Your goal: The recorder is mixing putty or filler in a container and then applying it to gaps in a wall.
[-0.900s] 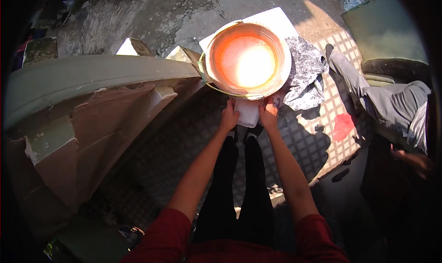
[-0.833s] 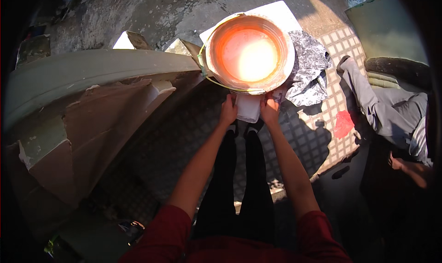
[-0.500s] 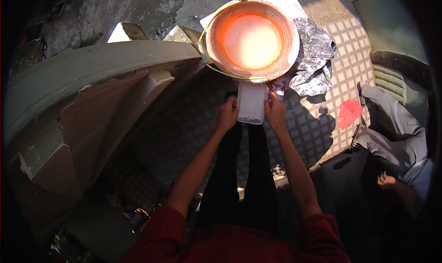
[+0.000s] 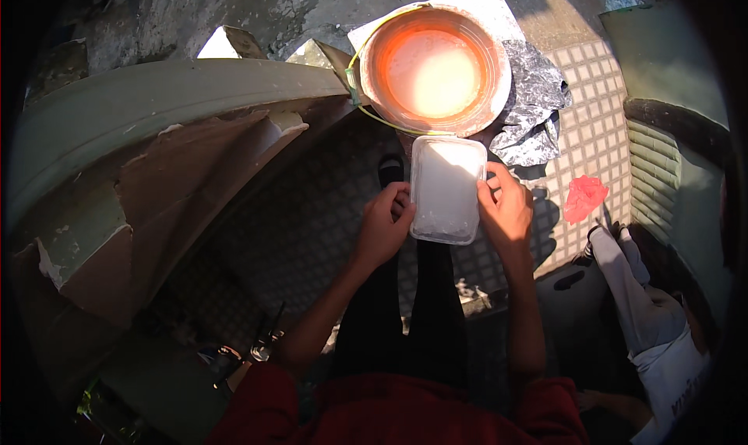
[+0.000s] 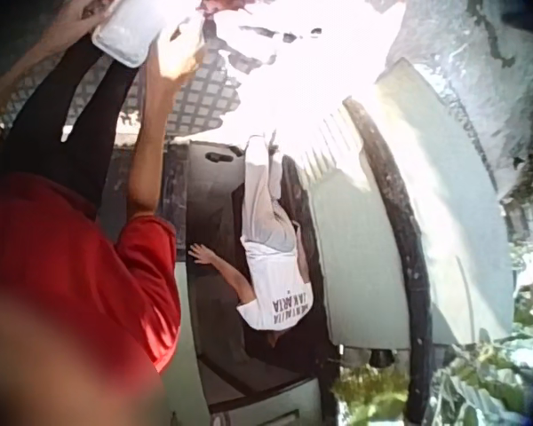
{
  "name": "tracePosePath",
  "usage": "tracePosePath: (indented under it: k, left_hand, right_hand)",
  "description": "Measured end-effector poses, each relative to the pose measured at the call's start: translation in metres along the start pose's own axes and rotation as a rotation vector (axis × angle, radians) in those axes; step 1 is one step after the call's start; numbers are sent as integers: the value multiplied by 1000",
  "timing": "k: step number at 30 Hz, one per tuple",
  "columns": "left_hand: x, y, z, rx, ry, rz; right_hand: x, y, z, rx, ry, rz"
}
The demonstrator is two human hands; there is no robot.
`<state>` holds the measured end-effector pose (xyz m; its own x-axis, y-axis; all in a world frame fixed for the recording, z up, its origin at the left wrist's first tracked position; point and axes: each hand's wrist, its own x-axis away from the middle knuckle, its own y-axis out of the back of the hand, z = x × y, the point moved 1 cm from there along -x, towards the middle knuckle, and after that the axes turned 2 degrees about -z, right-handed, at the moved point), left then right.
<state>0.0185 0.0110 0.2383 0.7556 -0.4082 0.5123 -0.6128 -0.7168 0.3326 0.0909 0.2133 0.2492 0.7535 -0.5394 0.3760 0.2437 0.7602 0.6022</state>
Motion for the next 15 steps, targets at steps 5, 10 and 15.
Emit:
tracePosePath:
  k: [5,10,15]
  left_hand:
    - [-64,1,-14,-46,-40,4]
    - [-129,-7,-15,-184,-23,-31]
    - [-183,3,11,-146,-76,29]
  right_hand:
    - [-73,-2,7,10,29,-4]
    - [-140,-13,-9,121,80,6]
    - [-189,-36,-14,169,26,86]
